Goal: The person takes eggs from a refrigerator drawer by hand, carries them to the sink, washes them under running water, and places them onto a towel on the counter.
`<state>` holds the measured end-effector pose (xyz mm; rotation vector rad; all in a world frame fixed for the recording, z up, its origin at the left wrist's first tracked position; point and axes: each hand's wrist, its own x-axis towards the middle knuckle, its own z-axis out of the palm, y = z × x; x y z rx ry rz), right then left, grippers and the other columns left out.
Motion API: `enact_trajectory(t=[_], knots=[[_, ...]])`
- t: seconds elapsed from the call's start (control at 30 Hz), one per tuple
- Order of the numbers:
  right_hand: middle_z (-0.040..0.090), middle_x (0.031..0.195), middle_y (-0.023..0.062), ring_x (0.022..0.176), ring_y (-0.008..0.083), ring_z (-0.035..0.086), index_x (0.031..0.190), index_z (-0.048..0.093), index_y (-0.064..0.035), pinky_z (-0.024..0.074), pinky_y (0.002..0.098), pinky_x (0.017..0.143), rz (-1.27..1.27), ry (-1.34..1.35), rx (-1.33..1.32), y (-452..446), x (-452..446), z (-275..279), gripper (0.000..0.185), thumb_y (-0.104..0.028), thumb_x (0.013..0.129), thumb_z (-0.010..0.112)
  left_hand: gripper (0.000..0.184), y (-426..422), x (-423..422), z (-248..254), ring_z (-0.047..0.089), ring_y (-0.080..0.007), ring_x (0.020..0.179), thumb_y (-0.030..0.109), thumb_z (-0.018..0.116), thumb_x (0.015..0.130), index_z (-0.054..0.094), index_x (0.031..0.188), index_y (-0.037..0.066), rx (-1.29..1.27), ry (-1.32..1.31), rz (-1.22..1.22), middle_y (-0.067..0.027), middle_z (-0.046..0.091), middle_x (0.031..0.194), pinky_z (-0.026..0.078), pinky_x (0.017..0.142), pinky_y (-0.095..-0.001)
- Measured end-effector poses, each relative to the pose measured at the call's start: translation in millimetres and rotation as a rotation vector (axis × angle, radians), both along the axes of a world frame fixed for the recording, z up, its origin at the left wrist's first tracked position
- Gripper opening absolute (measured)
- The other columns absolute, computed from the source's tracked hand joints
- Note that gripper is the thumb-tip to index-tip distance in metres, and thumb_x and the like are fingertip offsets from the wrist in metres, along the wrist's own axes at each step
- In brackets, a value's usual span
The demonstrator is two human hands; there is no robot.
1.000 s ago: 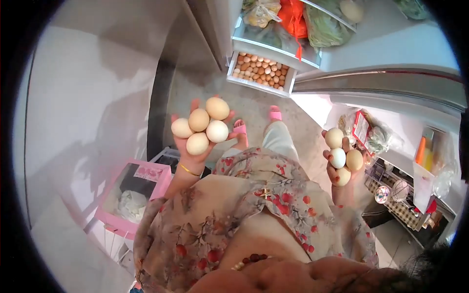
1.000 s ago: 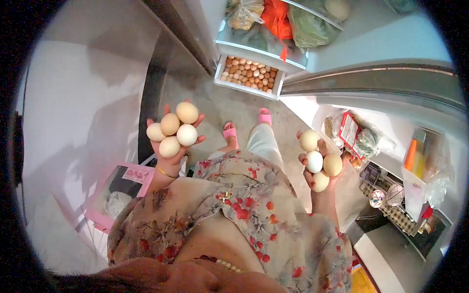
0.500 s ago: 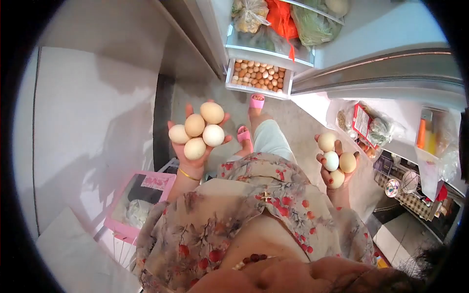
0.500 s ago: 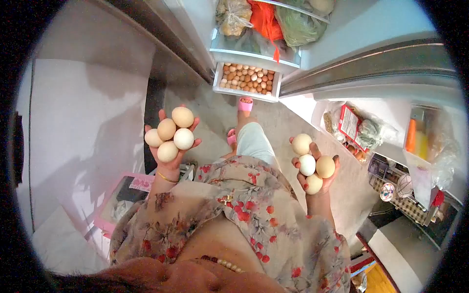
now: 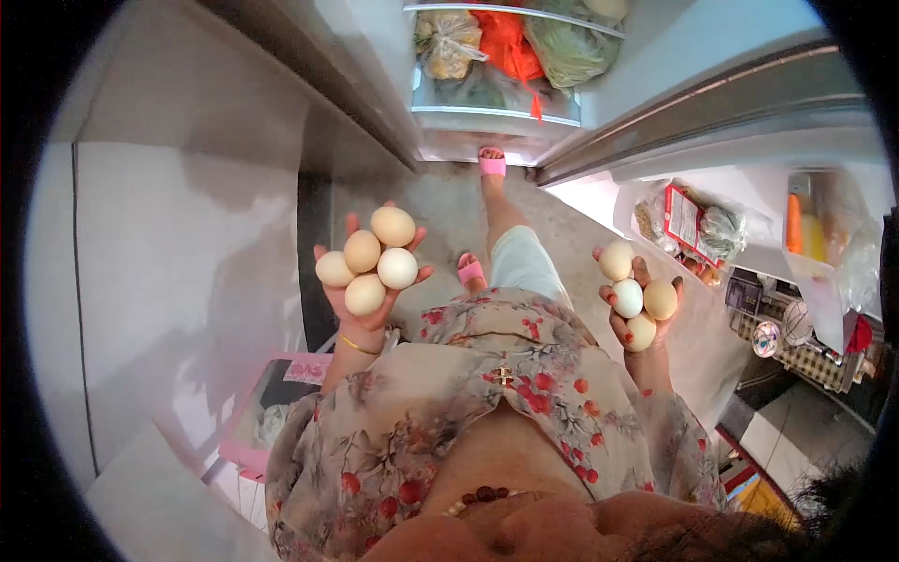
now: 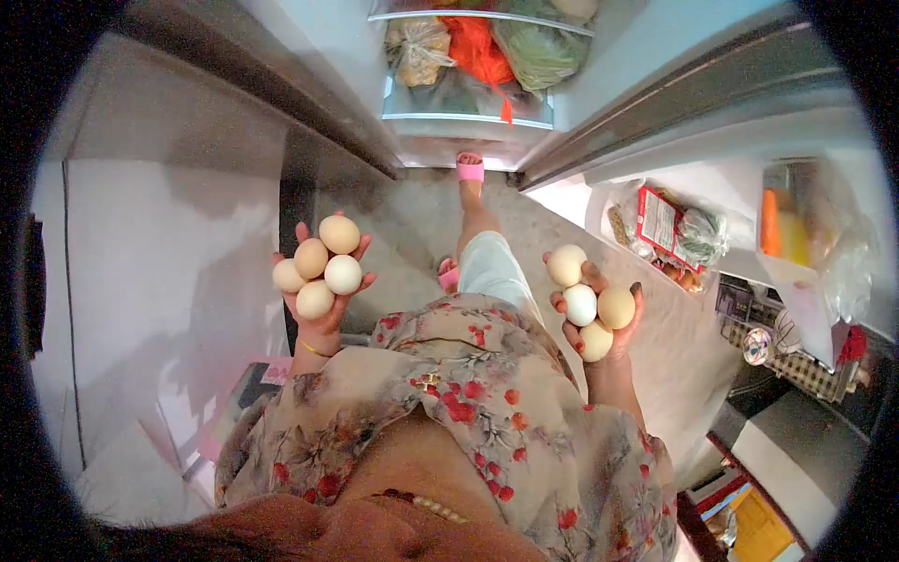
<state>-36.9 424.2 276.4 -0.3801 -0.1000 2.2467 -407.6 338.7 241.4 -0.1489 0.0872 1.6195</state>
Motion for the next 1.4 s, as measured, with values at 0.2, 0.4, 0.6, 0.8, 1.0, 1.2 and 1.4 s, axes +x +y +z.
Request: enact_trajectory(t=[0.2,0.4,0.6,0.8,1.0,1.2,1.4], knots=[[0.022,0.143,0.0297,0.09,0.0313,0.054,0.127,0.05,-0.0075,0.0513,0.0304,0.035,-0.066,-0.108,-0.04,-10,17,-3,0.077,-0.067,0.079,0.048,0.06,11,9,-7,0.02,-0.0491,0.136,0.061,0.056,0.081,0.05,0.134,0.032,0.024,0.006,-0.08,-0.0073,0.02,0.153,0.029,0.093,-0.0787],[0.025,0.141,0.0291,0.093,0.0304,0.052,0.127,0.05,-0.0053,0.0535,0.0297,0.039,-0.083,-0.041,-0.023,-25,36,3,0.079,-0.068,0.079,0.048,0.055,17,29,-7,0.013,-0.0476,0.138,0.058,0.054,0.084,0.051,0.133,0.032,0.08,-0.056,-0.175,-0.005,0.018,0.154,0.022,0.097,-0.0783],[0.033,0.133,0.0292,0.092,0.0312,0.052,0.13,0.046,-0.0046,0.0531,0.0299,0.038,-0.1,-0.037,-0.033,-34,76,-1,0.084,-0.07,0.079,0.047,0.057,17,63,-14,0.014,-0.0467,0.138,0.06,0.051,0.085,0.05,0.134,0.032,0.049,-0.007,-0.196,-0.0047,0.017,0.155,0.026,0.094,-0.078],[0.043,0.122,0.0279,0.092,0.0321,0.052,0.135,0.042,-0.0049,0.0484,0.0286,0.033,-0.106,-0.077,-0.047,-43,142,13,0.088,-0.072,0.079,0.045,0.053,6,119,9,0.02,-0.0445,0.138,0.061,0.047,0.087,0.049,0.133,0.035,-0.001,0.147,-0.184,-0.0055,0.015,0.155,0.034,0.091,-0.0757],[0.036,0.132,0.0297,0.089,0.0319,0.051,0.133,0.046,-0.0067,0.0476,0.029,0.031,-0.011,-0.161,-0.014,-26,243,-2,0.083,-0.07,0.079,0.045,0.055,-12,209,-1,0.019,-0.0444,0.138,0.06,0.047,0.088,0.045,0.137,0.034,0.055,0.157,-0.068,-0.0052,0.013,0.155,0.034,0.092,-0.0746],[0.027,0.137,0.0294,0.089,0.0316,0.05,0.13,0.049,-0.0077,0.0489,0.0293,0.032,0.061,-0.132,0.029,0,345,5,0.078,-0.067,0.08,0.049,0.053,-38,319,-10,0.014,-0.0433,0.14,0.053,0.05,0.089,0.043,0.138,0.033,0.085,-0.01,0.083,-0.0062,0.012,0.156,0.029,0.094,-0.0763],[0.019,0.142,0.0291,0.088,0.0312,0.049,0.127,0.053,-0.0088,0.0502,0.0296,0.032,0.107,-0.093,0.017,-3,402,20,0.072,-0.064,0.081,0.052,0.054,-71,390,3,0.016,-0.0444,0.139,0.057,0.05,0.088,0.045,0.136,0.033,0.018,-0.004,0.137,-0.006,0.015,0.155,0.029,0.094,-0.077]])
